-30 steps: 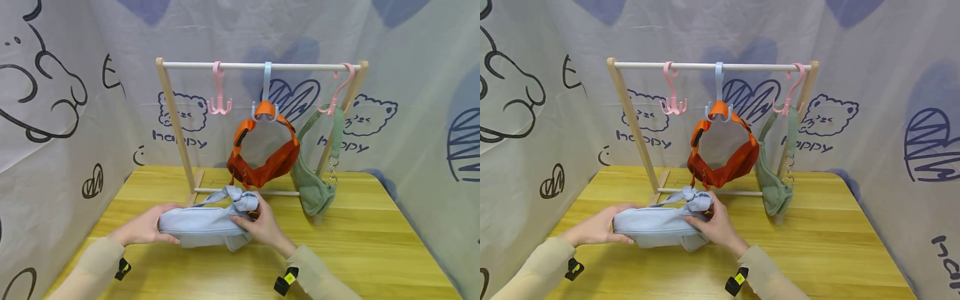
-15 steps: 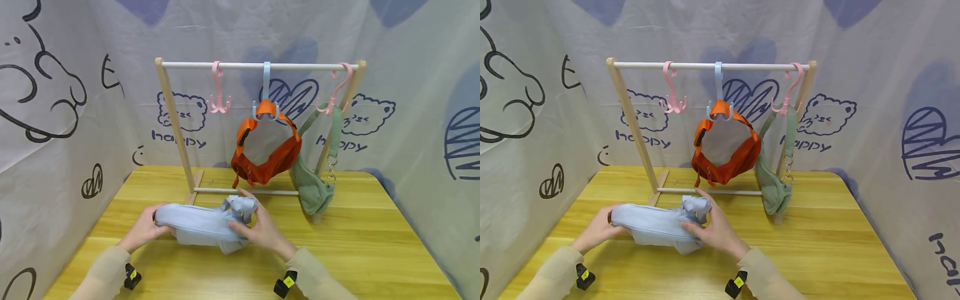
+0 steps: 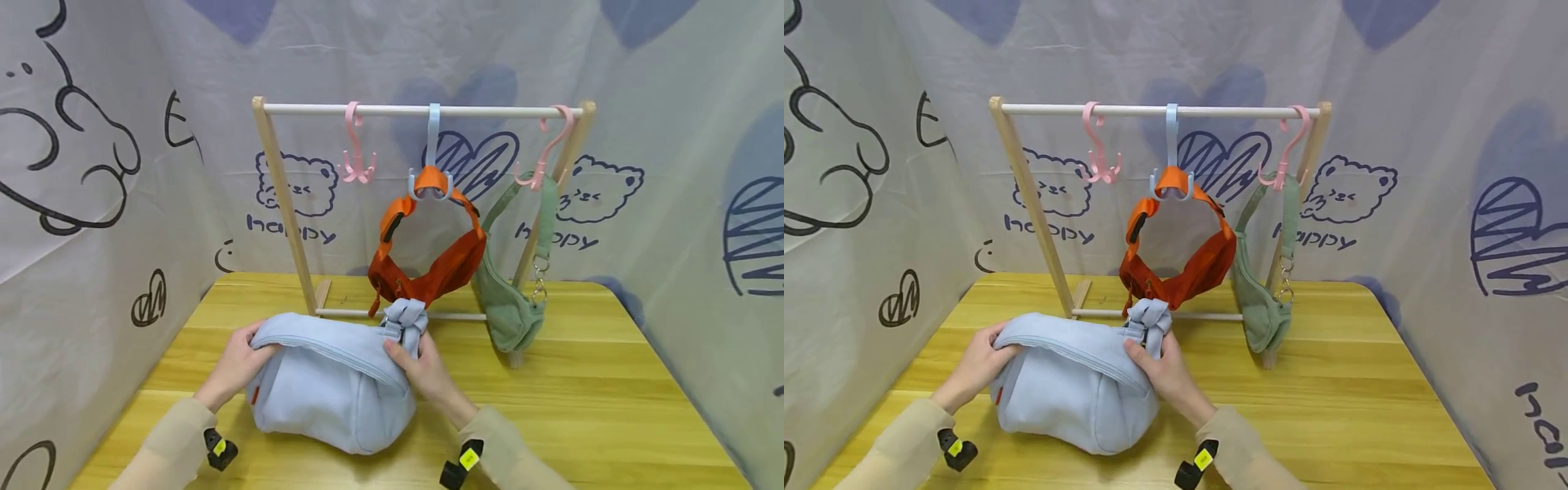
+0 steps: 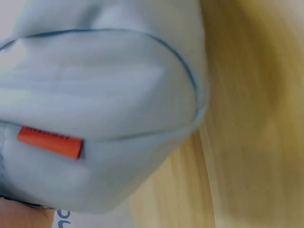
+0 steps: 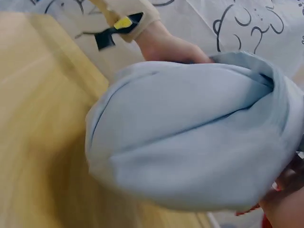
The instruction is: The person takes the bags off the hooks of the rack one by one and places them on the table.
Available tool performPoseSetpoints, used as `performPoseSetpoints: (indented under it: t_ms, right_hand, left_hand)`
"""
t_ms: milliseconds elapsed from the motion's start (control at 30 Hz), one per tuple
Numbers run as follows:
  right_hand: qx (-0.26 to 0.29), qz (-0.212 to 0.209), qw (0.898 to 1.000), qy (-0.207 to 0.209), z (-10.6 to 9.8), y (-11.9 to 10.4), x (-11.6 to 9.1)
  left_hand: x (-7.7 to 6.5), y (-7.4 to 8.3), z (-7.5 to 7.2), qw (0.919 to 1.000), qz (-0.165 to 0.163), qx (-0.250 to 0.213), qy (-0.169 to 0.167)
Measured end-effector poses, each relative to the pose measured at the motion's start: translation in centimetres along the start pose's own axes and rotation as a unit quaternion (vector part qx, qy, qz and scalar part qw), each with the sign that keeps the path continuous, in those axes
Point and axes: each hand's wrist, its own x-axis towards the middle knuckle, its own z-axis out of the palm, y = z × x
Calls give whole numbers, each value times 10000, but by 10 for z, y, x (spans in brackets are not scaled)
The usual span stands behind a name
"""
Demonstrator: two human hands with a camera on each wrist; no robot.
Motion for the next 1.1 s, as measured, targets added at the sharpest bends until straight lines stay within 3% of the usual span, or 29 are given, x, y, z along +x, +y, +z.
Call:
performPoseSetpoints:
  t_ms: [100, 267, 367, 500, 667, 867, 1100]
  right_hand:
    - [38, 269, 9992, -297, 2, 3, -5]
    - [-235, 332, 9944, -974, 6, 6, -8]
    - [-331, 606, 9920, -1062, 13, 7, -7]
    - [-496, 870, 9935, -544, 25, 10, -6]
    - [-465, 1339, 9895, 280, 38, 17, -8]
    - [-213, 2012, 9777, 555, 53, 31, -11]
    - [-203, 2051, 9756, 755, 66, 43, -11]
  left_hand:
    - [-1, 1, -1, 9991, -419, -94, 32]
    - [-2, -3, -3, 9932, -1160, -68, 116]
    - [-2, -6, -5, 9887, -1499, 1, 56]
    - [-1, -11, -6, 9846, -1727, 35, -261]
    - [-2, -24, -9, 9788, -1801, 55, -969]
    - [-7, -44, -15, 9654, -1985, 421, -1640]
    - [-15, -64, -28, 9621, -1927, 767, -1769]
